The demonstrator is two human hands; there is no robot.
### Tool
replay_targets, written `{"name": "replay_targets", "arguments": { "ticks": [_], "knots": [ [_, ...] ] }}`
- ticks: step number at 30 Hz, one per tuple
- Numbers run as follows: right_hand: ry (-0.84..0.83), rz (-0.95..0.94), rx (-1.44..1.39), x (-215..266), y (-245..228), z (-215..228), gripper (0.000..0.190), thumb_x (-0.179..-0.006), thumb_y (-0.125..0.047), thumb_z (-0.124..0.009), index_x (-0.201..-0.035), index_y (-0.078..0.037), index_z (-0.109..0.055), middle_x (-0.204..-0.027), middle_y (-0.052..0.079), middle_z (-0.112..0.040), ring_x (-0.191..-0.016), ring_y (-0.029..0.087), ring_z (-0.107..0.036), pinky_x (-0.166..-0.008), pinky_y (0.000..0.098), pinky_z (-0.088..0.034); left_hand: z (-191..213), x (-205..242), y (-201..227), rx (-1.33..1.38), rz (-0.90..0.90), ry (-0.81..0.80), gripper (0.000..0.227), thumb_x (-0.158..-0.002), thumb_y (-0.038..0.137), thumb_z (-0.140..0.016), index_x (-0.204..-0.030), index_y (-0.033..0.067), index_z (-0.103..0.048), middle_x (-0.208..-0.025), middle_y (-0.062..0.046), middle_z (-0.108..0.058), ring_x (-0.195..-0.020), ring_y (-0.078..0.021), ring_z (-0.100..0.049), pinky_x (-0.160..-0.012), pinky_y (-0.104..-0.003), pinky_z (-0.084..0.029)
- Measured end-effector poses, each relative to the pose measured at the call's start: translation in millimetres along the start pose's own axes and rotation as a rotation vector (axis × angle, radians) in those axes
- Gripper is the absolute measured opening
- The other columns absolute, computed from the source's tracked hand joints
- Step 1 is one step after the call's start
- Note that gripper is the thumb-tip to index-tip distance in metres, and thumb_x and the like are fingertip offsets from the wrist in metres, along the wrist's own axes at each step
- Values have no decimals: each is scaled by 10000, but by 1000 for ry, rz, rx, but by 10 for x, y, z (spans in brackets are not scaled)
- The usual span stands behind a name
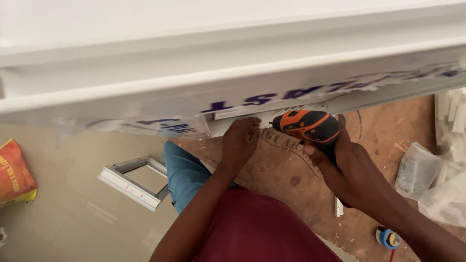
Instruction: Assembling a UPVC window frame by attaching plastic glazing beads using an electric drill and hand pressure.
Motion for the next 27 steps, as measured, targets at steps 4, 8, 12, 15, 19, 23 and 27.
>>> {"name": "replay_targets", "arguments": {
  "ticks": [4,8,12,15,19,23,27],
  "knots": [
    [-89,-250,41,-111,-62,-34,506,-962,-398,-557,-1263,-36,-371,-555,117,-648,-414,295,-626,-429,455,-451,2,-14,-7,-34,35,-17,276,-888,41,-747,-1159,73,-706,-1032,-104,-726,-905,-222,-750,-768,-331,-611],
    [-92,-273,63,-136,-6,-62,503,-992,-423,-548,-1239,-18,-379,-502,166,-579,-431,297,-600,-461,451,-437,-16,-7,-35,-43,17,-17,272,-890,54,-753,-1159,70,-718,-1046,-109,-730,-920,-231,-750,-779,-331,-616],
    [-96,-276,51,-178,14,-80,504,-996,-418,-542,-1255,-16,-380,-500,161,-582,-430,291,-597,-456,438,-432,-26,-3,-72,-86,32,-21,267,-883,85,-767,-1149,78,-749,-1039,-118,-748,-928,-242,-752,-781,-353,-613],
    [-89,-306,50,-182,81,-83,523,-1003,-409,-548,-1209,35,-363,-507,155,-591,-434,268,-612,-440,424,-453,-60,7,-114,-115,11,-26,256,-901,92,-767,-1156,68,-756,-1034,-122,-762,-921,-255,-751,-766,-363,-609],
    [-119,-361,45,-185,47,-88,518,-997,-406,-546,-1257,6,-370,-511,155,-596,-433,264,-599,-439,428,-449,-157,-1,-263,-161,161,-152,216,-917,124,-774,-1124,66,-772,-961,-129,-780,-813,-259,-752,-729,-381,-595],
    [-128,-361,51,-187,30,-90,510,-999,-409,-548,-1280,-13,-390,-512,152,-597,-433,255,-584,-454,426,-448,-92,-3,-178,-91,68,-65,227,-900,117,-756,-1117,52,-765,-986,-132,-772,-838,-259,-754,-743,-380,-604],
    [-113,-310,22,-198,-37,-78,507,-985,-407,-541,-1299,-31,-408,-510,126,-606,-426,230,-589,-452,410,-456,-102,18,-190,-113,2,-32,231,-895,112,-772,-1120,58,-770,-999,-120,-786,-903,-263,-753,-802,-388,-605]
  ]
}}
Point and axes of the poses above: each hand's wrist, its own x-axis away from the middle knuckle, its own z-axis out of the back of the hand, y = z × x, the point moved 9 cm from there along -x, towards the middle knuckle
